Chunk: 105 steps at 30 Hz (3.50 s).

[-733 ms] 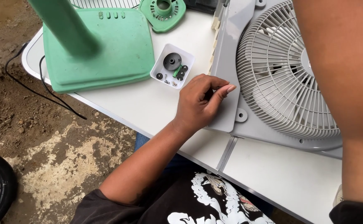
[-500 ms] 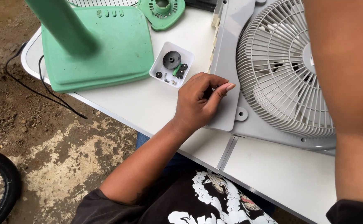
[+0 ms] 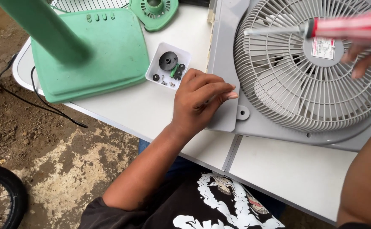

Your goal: Using a screwdriver to remove screws and disassemble the plastic housing and internal components of a box fan.

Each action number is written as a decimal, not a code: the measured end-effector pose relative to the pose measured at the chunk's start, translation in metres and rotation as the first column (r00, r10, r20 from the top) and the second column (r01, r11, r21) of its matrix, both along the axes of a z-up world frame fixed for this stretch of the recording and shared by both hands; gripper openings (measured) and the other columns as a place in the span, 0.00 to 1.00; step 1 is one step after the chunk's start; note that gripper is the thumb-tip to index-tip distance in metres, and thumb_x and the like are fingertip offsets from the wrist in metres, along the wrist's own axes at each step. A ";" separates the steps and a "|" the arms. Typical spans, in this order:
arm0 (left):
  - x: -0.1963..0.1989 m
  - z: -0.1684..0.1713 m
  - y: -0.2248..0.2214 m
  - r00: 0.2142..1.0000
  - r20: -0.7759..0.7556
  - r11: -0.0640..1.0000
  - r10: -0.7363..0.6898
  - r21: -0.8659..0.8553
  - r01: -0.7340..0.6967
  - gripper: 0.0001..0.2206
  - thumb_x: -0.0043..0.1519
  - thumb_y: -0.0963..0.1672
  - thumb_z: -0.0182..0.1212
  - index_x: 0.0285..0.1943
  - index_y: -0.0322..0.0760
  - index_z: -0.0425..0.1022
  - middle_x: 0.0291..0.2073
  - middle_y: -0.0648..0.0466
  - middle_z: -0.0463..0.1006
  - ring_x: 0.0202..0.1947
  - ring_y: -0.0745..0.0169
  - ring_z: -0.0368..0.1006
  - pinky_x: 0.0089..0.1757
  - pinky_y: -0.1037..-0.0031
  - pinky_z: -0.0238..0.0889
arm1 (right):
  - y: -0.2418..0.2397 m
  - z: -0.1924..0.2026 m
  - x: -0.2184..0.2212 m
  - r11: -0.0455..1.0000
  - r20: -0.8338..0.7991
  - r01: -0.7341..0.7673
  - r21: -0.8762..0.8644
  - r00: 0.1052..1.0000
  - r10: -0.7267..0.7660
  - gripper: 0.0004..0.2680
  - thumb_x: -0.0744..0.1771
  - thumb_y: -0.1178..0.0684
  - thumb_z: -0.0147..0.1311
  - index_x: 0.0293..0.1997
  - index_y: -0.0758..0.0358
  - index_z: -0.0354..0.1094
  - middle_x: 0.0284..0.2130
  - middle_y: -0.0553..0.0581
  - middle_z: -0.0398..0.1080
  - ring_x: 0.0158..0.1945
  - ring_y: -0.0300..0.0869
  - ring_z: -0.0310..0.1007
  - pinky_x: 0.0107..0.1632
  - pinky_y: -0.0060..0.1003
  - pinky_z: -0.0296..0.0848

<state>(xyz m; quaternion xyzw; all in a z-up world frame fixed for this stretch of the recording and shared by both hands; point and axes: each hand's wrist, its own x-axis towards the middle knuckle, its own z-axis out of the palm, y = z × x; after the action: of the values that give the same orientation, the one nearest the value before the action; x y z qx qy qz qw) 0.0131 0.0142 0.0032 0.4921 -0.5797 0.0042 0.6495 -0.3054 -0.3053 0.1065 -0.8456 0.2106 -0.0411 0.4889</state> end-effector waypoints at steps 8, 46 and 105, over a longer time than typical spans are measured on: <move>0.002 0.015 0.014 0.988 -0.144 0.990 -0.050 0.127 0.069 0.07 0.61 0.38 0.72 0.43 0.40 0.79 0.37 0.56 0.82 0.40 0.61 0.77 0.48 0.72 0.68 | 0.208 -0.077 -0.042 0.774 0.479 0.607 0.179 0.634 -0.607 0.17 0.72 0.42 0.50 0.65 0.60 0.59 0.47 0.61 0.70 0.48 0.53 0.81 0.40 0.34 0.83; -0.004 0.001 0.003 0.941 -0.337 0.985 0.010 0.163 0.048 0.04 0.62 0.39 0.70 0.40 0.38 0.78 0.36 0.55 0.81 0.36 0.66 0.72 0.36 0.79 0.60 | 0.205 0.076 0.171 -0.079 -0.708 -0.704 -0.706 0.697 0.115 0.19 0.73 0.27 0.35 0.35 0.45 0.63 0.25 0.43 0.70 0.40 0.41 0.74 0.37 0.40 0.75; -0.009 0.002 0.000 0.965 -0.252 0.996 0.069 0.073 -0.052 0.04 0.63 0.38 0.69 0.41 0.34 0.77 0.34 0.49 0.80 0.34 0.59 0.76 0.38 0.75 0.69 | 0.238 0.059 0.150 -0.073 -0.577 -0.585 -0.808 0.810 -0.109 0.24 0.82 0.39 0.52 0.25 0.48 0.53 0.14 0.44 0.52 0.22 0.40 0.56 0.26 0.39 0.47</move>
<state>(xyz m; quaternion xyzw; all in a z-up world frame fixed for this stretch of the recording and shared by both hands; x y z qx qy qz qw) 0.0043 0.0140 0.0051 0.5269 -0.4762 -0.0581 0.7015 -0.1555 -0.0673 0.1655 -0.9327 0.0660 0.1237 -0.3321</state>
